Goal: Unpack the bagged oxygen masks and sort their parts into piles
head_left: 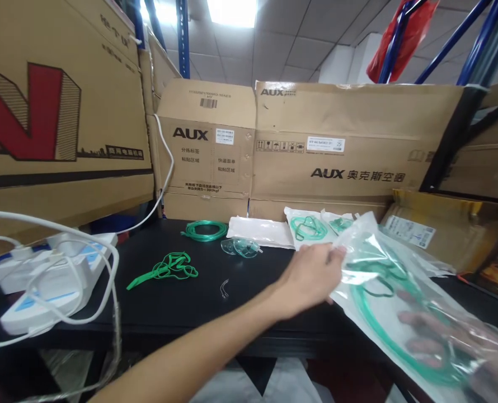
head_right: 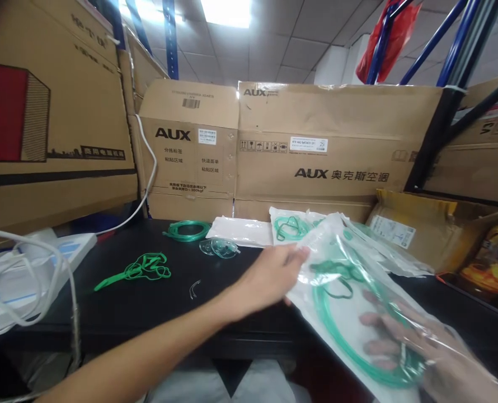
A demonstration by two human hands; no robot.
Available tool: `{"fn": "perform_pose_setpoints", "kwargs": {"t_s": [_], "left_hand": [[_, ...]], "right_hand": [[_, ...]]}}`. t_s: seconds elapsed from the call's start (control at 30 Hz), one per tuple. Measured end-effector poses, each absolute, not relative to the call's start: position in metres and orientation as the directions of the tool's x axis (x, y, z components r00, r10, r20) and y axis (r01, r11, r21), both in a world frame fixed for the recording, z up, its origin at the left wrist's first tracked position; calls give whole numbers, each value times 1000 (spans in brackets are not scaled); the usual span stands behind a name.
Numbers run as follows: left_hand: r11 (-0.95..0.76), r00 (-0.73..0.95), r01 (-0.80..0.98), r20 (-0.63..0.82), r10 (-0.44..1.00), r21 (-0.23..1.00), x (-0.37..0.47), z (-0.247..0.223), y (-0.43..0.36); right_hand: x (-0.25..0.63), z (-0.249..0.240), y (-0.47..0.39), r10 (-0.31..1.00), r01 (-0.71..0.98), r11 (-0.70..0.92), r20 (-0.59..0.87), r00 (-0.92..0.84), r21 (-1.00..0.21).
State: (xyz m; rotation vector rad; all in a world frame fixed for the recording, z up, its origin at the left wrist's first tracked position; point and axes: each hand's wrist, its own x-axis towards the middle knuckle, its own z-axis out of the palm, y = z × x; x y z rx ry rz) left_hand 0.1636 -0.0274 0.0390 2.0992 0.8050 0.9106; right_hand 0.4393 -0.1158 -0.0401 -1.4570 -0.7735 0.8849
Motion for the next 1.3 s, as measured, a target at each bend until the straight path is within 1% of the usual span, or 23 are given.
{"fn": "perform_pose_setpoints", "kwargs": {"t_s": [0.03, 0.1, 0.2, 0.3, 0.4, 0.47, 0.6, 0.7, 0.8, 0.87, 0.93, 1.0, 1.07, 1.13, 1.23, 1.3], "left_hand": [[-565, 529, 284, 365, 766, 775, 156, 46, -17], [-539, 413, 371, 385, 825, 756, 136, 60, 7], [-458, 243, 446, 389, 889, 769, 96, 77, 48], [-355, 53, 486, 378, 924, 798, 51, 83, 88], [-231, -70, 520, 310, 948, 823, 14, 78, 120], [-135, -131, 559, 247, 960, 818, -1, 71, 136], [14, -181, 669, 145, 973, 744, -12, 58, 157], [63, -177, 774, 119, 977, 630, -9, 53, 162], [37, -133, 875, 165, 977, 482, 0, 52, 160], [-19, -69, 924, 214, 974, 382, 10, 52, 157], [-115, 43, 950, 244, 969, 291, 22, 53, 155], [-237, 189, 947, 220, 957, 218, 37, 55, 156], [-337, 313, 925, 151, 938, 173, 53, 57, 160], [-388, 380, 910, 79, 922, 148, 69, 58, 164], [-401, 401, 908, 28, 916, 122, 89, 57, 170], [-409, 406, 906, 54, 912, 111, 98, 54, 173]], "right_hand": [[433, -38, -110, 872, -86, -92, -122, 475, -992], [425, -33, -100, 887, -154, -88, -148, 437, -984], [424, -32, -92, 891, -209, -38, -128, 435, -977], [431, -37, -91, 881, -251, -8, -126, 456, -968], [435, -42, -94, 889, -246, -2, -114, 443, -969], [433, -42, -95, 894, -235, -2, -107, 434, -972], [430, -39, -94, 903, -244, 5, -101, 418, -970], [429, -37, -93, 900, -232, -5, -106, 423, -973], [428, -36, -94, 902, -225, -8, -105, 420, -974], [428, -37, -94, 907, -227, -10, -104, 408, -974], [428, -38, -95, 911, -228, -9, -102, 400, -974], [429, -39, -94, 915, -224, -8, -97, 392, -975], [430, -40, -93, 921, -223, -13, -98, 378, -975], [429, -40, -91, 929, -218, -18, -98, 358, -976], [423, -36, -86, 953, -203, -47, -104, 285, -978], [415, -32, -82, 972, -167, -76, -111, 208, -983]]}}
